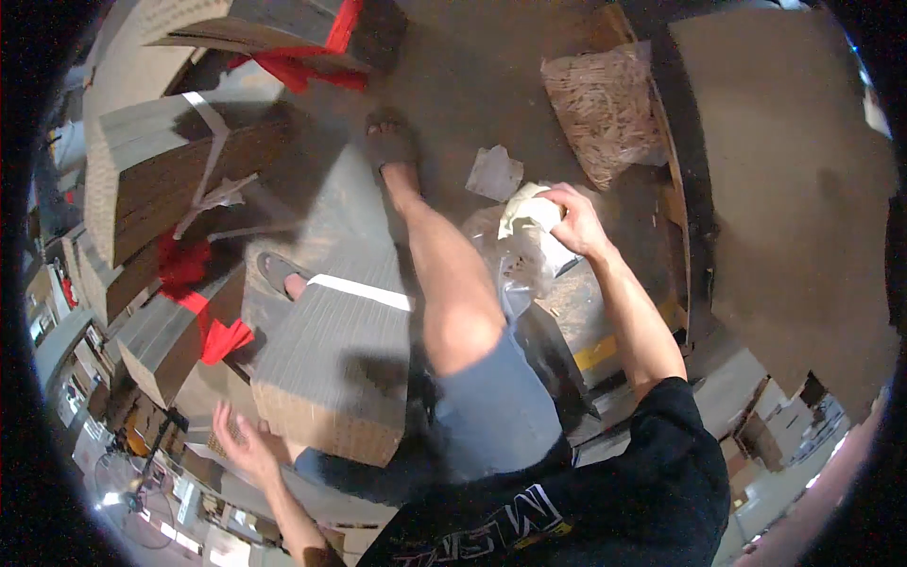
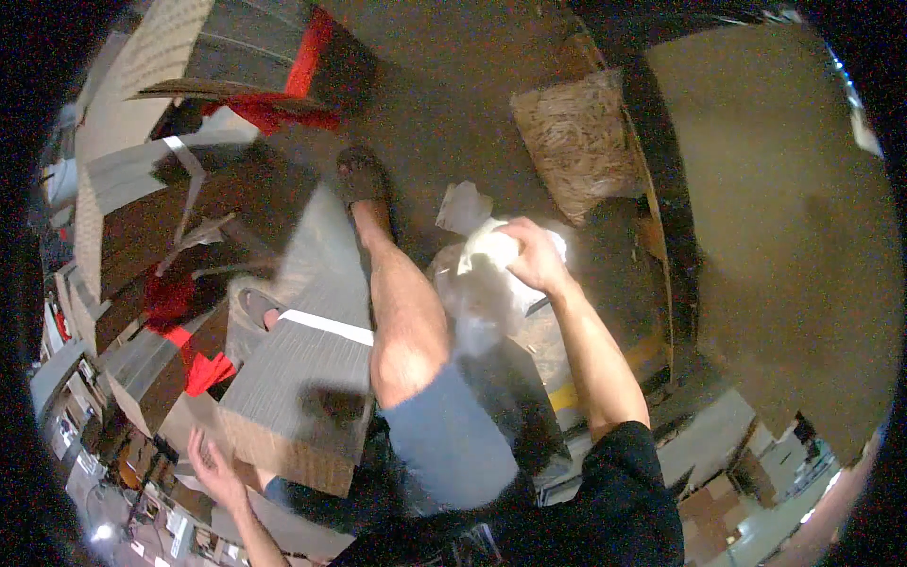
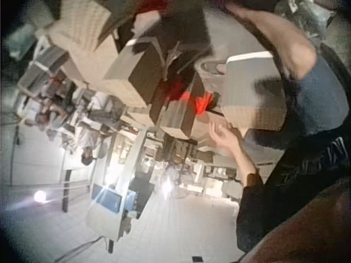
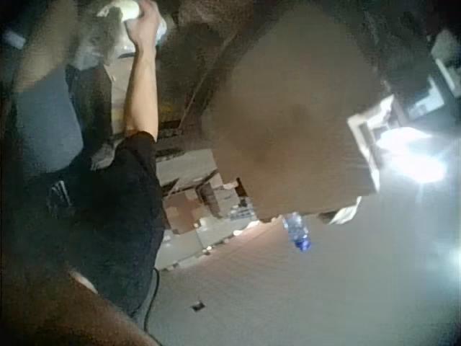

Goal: The person picks up wooden pegs from a bag and inserts them into the holes of a wooden grid block by hand.

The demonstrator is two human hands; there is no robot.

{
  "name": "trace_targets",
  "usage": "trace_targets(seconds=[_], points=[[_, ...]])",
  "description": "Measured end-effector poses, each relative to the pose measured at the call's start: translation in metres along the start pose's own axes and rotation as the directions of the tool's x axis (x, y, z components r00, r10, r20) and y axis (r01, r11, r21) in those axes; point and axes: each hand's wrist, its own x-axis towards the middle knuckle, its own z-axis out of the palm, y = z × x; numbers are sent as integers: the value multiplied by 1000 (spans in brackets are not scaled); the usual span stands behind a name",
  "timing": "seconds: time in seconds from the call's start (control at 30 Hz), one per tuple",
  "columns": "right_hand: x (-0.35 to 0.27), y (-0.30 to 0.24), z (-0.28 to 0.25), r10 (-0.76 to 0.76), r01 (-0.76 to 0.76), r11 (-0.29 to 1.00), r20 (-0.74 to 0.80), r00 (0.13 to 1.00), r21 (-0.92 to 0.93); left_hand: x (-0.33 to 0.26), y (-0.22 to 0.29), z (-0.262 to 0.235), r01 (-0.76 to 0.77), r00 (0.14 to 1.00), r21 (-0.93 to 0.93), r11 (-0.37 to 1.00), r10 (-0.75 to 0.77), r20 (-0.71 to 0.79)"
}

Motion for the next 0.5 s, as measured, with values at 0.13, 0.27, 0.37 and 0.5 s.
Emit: trace_targets(seconds=[0.13, 0.27, 0.37, 0.5], points=[[74, 31, 34, 193, -153, 965, 187, 963, -211, -33, -68, -38, 225, 956, 352, 909, -275, 98], [130, 61, 65, 222, -143, 962, 367, 903, -231, -96, -162, -24, 643, 754, -201, 739, -657, -1], [146, 69, 69, 288, -162, 930, 381, 879, -329, -77, -108, 28, 717, 605, -458, 525, -795, 37], [130, 82, 57, -169, 287, 871, 305, 937, -399, -72, -118, 17, 726, 597, -466, 506, -799, 62]])
